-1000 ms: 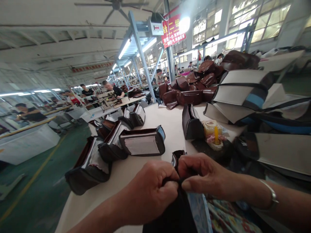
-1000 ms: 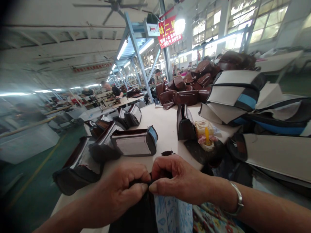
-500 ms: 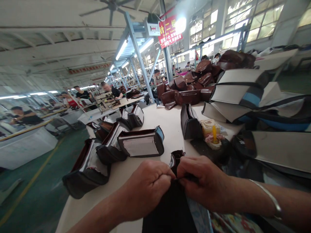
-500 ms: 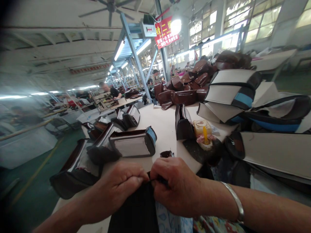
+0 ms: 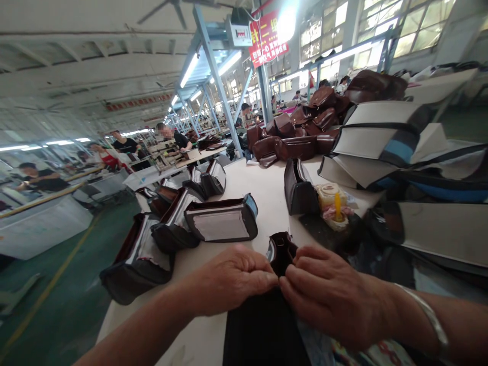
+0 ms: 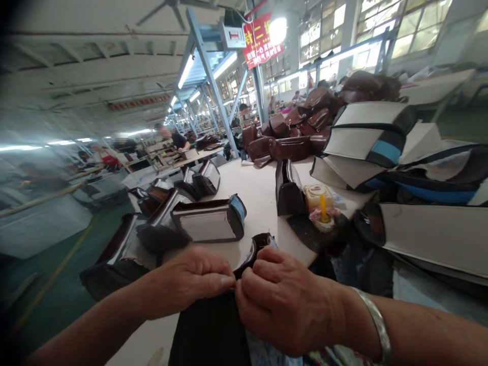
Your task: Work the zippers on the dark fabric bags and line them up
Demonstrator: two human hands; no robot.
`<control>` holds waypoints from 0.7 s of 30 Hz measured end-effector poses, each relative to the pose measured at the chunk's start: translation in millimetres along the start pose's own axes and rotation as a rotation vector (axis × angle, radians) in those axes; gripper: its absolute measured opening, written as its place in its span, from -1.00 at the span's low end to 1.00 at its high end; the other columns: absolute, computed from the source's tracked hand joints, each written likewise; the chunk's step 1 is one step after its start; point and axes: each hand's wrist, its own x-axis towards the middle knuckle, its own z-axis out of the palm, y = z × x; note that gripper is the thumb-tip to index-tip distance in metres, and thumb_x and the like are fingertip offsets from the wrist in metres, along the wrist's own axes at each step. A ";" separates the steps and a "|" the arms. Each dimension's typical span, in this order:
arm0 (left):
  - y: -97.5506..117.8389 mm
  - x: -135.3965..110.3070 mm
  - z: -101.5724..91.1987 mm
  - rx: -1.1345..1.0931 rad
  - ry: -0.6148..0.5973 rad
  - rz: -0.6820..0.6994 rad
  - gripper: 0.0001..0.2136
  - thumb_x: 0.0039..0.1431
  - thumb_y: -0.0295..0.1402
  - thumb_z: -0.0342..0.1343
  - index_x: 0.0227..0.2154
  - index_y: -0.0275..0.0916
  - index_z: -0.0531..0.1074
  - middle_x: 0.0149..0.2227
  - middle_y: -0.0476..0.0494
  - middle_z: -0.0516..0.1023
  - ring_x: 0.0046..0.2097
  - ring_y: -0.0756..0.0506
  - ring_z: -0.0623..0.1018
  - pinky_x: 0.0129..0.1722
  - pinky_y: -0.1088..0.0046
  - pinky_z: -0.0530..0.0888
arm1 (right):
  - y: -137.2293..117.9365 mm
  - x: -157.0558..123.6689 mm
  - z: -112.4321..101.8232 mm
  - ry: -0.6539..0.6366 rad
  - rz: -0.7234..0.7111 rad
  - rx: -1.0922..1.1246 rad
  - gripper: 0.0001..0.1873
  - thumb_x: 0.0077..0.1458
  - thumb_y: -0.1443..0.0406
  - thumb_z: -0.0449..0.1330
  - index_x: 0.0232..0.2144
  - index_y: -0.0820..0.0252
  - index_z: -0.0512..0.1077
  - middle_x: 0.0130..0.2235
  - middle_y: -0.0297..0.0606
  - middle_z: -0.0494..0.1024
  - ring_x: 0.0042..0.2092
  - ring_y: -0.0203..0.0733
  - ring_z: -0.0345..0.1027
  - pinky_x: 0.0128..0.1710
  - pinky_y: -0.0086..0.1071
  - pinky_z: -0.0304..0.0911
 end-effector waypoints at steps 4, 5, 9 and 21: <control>2.1 2.9 6.1 0.112 0.040 -0.008 -0.75 0.25 -0.24 0.07 -0.37 -0.31 0.53 -0.52 0.10 0.24 -0.43 0.04 0.23 -0.46 0.50 0.15 | -3.2 0.4 -3.1 -0.053 -0.004 -0.002 -0.78 0.28 0.38 0.05 -0.27 0.30 0.50 -0.26 -0.04 0.55 -0.36 -0.09 0.34 -0.18 -0.09 0.25; 3.1 2.8 8.4 0.131 0.056 -0.009 -0.77 0.25 -0.27 0.07 -0.37 -0.30 0.54 -0.51 0.10 0.26 -0.43 0.04 0.25 -0.46 0.51 0.16 | -4.3 -0.4 -4.0 -0.056 0.004 0.007 -0.78 0.27 0.40 0.04 -0.27 0.31 0.50 -0.27 -0.04 0.55 -0.36 -0.09 0.35 -0.18 -0.08 0.26; 7.7 -0.7 16.4 0.184 0.136 0.024 -0.83 0.21 -0.37 0.05 -0.43 -0.28 0.49 -0.50 0.11 0.31 -0.43 0.07 0.30 -0.46 0.56 0.20 | -7.6 -9.1 -8.4 0.025 0.168 0.271 -0.74 0.27 0.44 0.00 -0.09 0.35 0.45 -0.25 -0.04 0.55 -0.29 -0.10 0.40 -0.20 -0.19 0.34; 21.2 -5.1 23.0 0.356 0.252 0.196 -0.84 0.19 -0.52 0.02 -0.50 -0.27 0.40 -0.49 0.08 0.35 -0.42 0.07 0.34 -0.40 0.56 0.22 | 43.3 9.2 -16.1 -0.374 0.469 1.037 -0.61 0.39 0.17 0.07 -0.47 0.25 0.32 -0.44 -0.42 0.25 -0.39 -0.35 0.10 -0.34 -0.47 0.13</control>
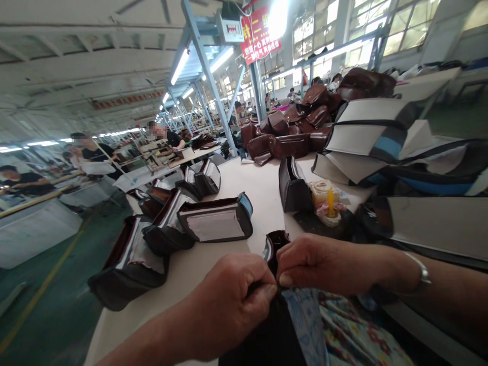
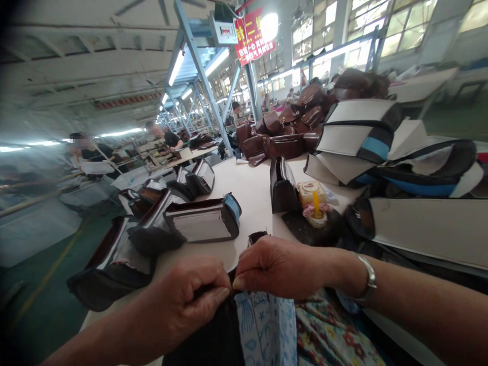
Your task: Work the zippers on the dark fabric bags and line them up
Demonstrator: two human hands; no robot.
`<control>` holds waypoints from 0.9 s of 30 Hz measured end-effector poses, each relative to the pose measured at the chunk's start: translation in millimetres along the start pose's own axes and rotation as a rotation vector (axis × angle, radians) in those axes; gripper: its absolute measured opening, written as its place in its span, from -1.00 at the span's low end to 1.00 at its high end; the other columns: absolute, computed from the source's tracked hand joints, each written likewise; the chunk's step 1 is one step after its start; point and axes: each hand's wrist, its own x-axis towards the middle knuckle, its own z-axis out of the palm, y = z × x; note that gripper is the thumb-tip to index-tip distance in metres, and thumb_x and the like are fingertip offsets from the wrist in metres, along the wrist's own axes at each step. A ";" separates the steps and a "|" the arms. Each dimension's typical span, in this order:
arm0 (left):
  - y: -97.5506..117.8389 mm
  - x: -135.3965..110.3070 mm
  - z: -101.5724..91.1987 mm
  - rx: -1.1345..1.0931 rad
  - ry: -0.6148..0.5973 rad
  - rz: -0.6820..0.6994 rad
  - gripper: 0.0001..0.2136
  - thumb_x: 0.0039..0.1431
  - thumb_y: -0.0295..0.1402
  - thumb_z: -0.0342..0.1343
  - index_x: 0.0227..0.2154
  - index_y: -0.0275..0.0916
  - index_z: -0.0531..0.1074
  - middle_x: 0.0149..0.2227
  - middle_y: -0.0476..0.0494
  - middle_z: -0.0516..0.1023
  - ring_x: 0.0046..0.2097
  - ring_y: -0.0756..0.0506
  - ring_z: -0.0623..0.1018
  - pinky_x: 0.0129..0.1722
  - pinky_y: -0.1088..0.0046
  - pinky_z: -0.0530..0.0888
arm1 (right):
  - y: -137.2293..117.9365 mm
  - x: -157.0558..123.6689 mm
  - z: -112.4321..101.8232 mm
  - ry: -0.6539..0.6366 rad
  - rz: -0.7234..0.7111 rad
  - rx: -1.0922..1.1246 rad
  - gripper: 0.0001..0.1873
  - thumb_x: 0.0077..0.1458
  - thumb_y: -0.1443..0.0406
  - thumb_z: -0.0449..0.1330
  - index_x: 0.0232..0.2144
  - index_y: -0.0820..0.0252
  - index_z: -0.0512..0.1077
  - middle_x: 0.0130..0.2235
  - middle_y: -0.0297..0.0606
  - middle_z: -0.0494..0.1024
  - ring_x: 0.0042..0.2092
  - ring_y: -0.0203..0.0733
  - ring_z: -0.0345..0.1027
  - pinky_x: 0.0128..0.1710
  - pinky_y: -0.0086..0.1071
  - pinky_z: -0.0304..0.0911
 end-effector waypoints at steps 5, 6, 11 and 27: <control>-7.1 -2.1 7.5 0.059 0.008 0.011 -0.84 0.19 -0.52 0.02 -0.48 -0.27 0.41 -0.48 0.04 0.37 -0.40 0.04 0.35 -0.38 0.51 0.22 | 1.6 -0.1 22.6 0.109 -0.131 -0.214 -0.79 0.29 0.37 0.06 -0.44 0.22 0.28 -0.39 -0.37 0.28 -0.38 -0.32 0.10 -0.35 -0.43 0.10; -8.7 -2.0 8.2 0.062 0.009 0.000 -0.84 0.19 -0.52 0.03 -0.48 -0.27 0.41 -0.47 0.03 0.38 -0.39 0.03 0.34 -0.37 0.50 0.22 | 1.5 -0.2 29.7 0.186 -0.150 -0.324 -0.80 0.25 0.40 0.06 -0.45 0.21 0.27 -0.40 -0.35 0.28 -0.38 -0.30 0.07 -0.37 -0.39 0.07; -16.4 -0.5 -3.6 -0.129 -0.124 -0.039 -0.76 0.33 -0.35 0.00 -0.48 -0.26 0.34 -0.46 0.06 0.28 -0.39 0.03 0.29 -0.38 0.50 0.19 | 5.4 -0.2 33.4 0.234 -0.112 -0.191 -0.73 0.30 0.32 0.05 -0.49 0.21 0.27 -0.44 -0.38 0.24 -0.41 -0.30 0.05 -0.39 -0.38 0.05; -21.5 -0.1 -11.3 -0.246 -0.266 -0.103 -0.75 0.33 -0.24 0.02 -0.37 -0.27 0.47 -0.43 0.06 0.32 -0.36 0.02 0.31 -0.37 0.51 0.21 | 18.6 2.3 -0.9 -0.027 -0.057 0.220 -0.67 0.34 0.16 0.14 -0.34 0.32 0.49 -0.38 -0.35 0.39 -0.33 -0.33 0.24 -0.30 -0.45 0.20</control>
